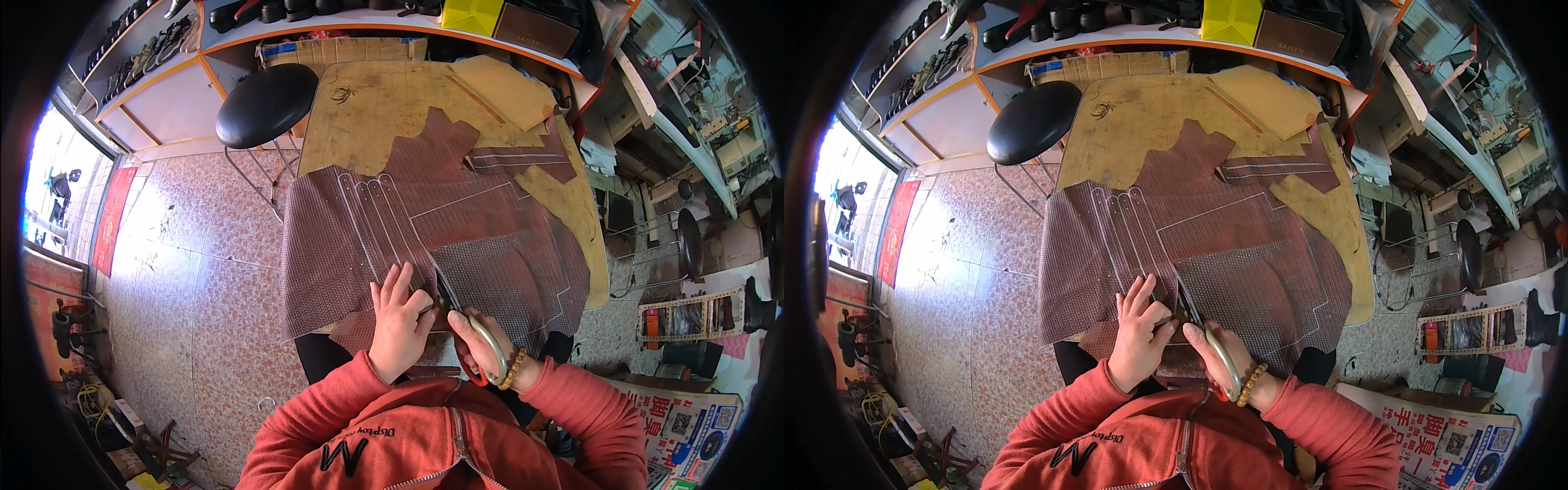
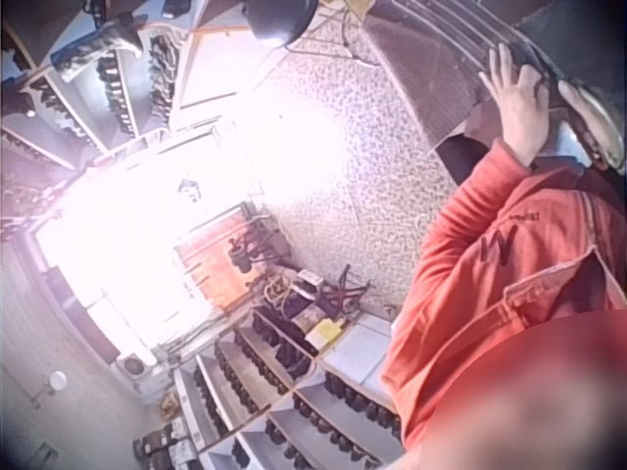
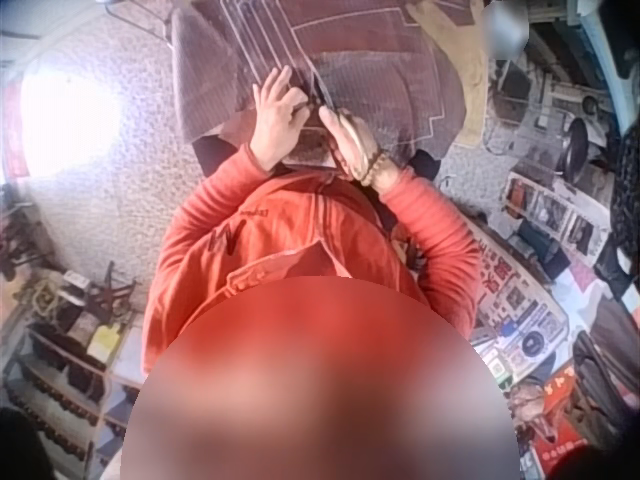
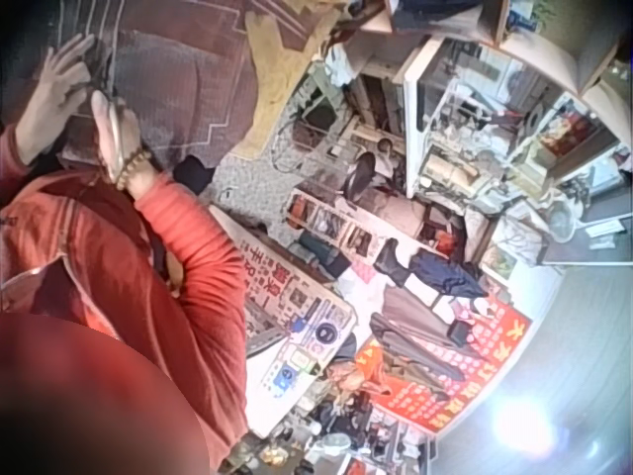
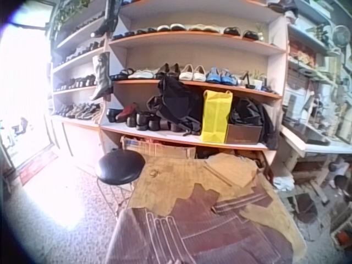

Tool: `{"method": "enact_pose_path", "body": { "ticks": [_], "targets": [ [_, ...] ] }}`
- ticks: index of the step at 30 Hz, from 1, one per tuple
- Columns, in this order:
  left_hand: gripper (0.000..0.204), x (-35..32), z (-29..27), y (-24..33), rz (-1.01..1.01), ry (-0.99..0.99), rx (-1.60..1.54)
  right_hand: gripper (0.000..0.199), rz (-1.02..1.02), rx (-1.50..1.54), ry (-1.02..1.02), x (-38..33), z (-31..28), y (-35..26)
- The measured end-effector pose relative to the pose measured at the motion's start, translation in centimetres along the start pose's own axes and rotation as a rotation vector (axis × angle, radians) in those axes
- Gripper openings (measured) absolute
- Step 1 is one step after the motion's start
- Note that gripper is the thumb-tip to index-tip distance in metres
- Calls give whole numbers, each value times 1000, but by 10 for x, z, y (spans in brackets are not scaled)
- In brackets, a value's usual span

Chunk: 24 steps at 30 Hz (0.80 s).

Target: The person uses shears to cut a brown patterned leather sheet along pre-drawn outlines on a worktable. They repeatedly reposition the leather, follow the marked lines, and separate individual glove-shaped pieces. The cut pieces remain on the table as the person continues cutting additional shapes.

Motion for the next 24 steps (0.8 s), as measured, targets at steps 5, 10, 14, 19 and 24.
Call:
{"method": "enact_pose_path", "body": {
  "ticks": [5, 10, 14, 19, 24],
  "targets": [
    [13, -1, 0, 0, -1, -5, -4, 62, 36, -19, 11, -4, -1, 0],
    [13, -1, -1, 1, 2, -8, -10, 53, 3, -11, 9, -5, -1, -3],
    [12, -1, -1, 2, 3, -13, -20, 65, 24, -9, 29, -5, -3, -1],
    [12, -1, -2, 3, 25, -20, -19, 54, 31, -24, 23, -9, 0, -6],
    [11, -3, -1, 6, 31, -39, -17, 61, 80, 12, -30, 5, 2, -15]
  ]
}}
Point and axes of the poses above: each hand's wrist, its own x-axis towards the middle knuckle, its own z-axis out of the palm, y = z × x, the point moved 10 cm from there along x, towards the middle knuckle, and after that the axes turned 11 degrees about z, right-handed, at the moved point
